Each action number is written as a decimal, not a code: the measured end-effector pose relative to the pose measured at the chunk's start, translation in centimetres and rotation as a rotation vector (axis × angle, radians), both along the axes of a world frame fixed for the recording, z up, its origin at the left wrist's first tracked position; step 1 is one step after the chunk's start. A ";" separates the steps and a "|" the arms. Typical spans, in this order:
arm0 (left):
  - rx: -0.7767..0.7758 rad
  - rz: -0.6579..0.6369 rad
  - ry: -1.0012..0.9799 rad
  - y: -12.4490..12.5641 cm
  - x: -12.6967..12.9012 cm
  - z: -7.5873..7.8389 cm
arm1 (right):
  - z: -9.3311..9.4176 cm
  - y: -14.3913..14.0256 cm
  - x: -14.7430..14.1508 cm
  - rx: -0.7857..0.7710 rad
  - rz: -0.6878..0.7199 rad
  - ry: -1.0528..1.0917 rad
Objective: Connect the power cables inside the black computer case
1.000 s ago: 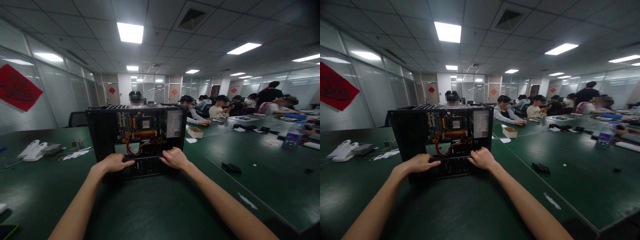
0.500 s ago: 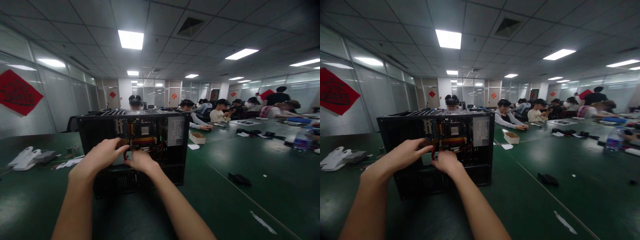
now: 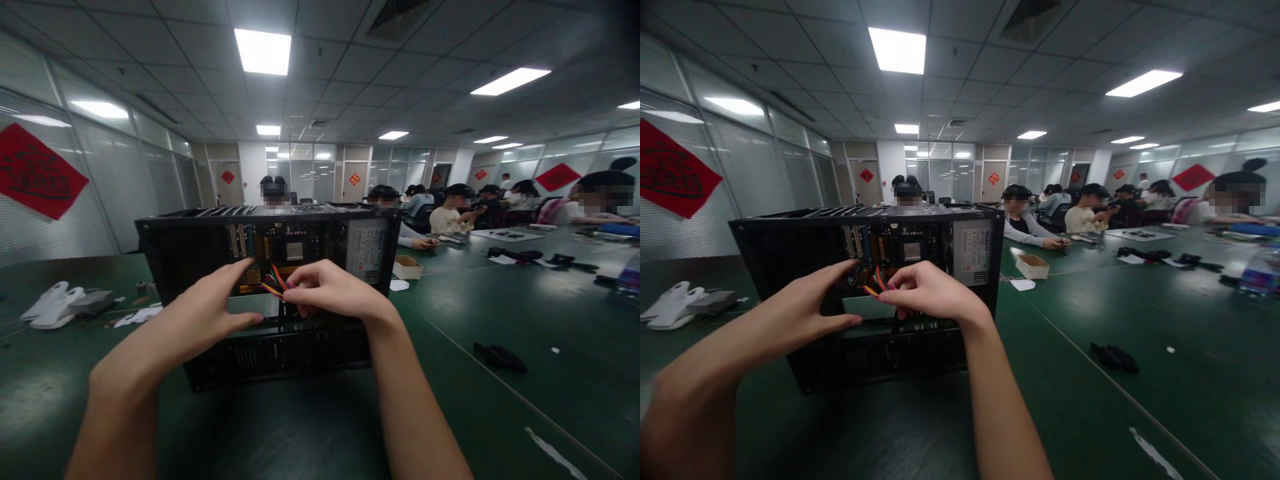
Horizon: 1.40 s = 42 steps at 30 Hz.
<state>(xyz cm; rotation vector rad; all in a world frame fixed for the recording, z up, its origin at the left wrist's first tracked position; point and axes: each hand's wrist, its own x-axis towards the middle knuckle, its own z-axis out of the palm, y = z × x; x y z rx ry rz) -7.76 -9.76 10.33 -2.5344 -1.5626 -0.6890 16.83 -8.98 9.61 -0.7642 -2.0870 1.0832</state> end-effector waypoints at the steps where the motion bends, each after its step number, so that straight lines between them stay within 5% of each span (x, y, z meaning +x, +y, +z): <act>1: 0.048 -0.035 -0.014 0.0 0.6 0.0 | 0.4 -0.8 0.5 -0.017 0.003 -0.003; 7: 0.137 -0.212 -0.116 -0.2 3.1 0.7 | 1.3 -3.0 1.8 -0.089 0.063 0.016; 15: 0.086 -0.372 -0.186 -3.5 5.1 1.6 | 1.8 -4.9 2.3 0.000 0.001 -0.014; 42: 0.132 -0.447 -0.203 -4.1 5.9 1.3 | 1.3 -3.9 3.2 -0.065 0.038 -0.019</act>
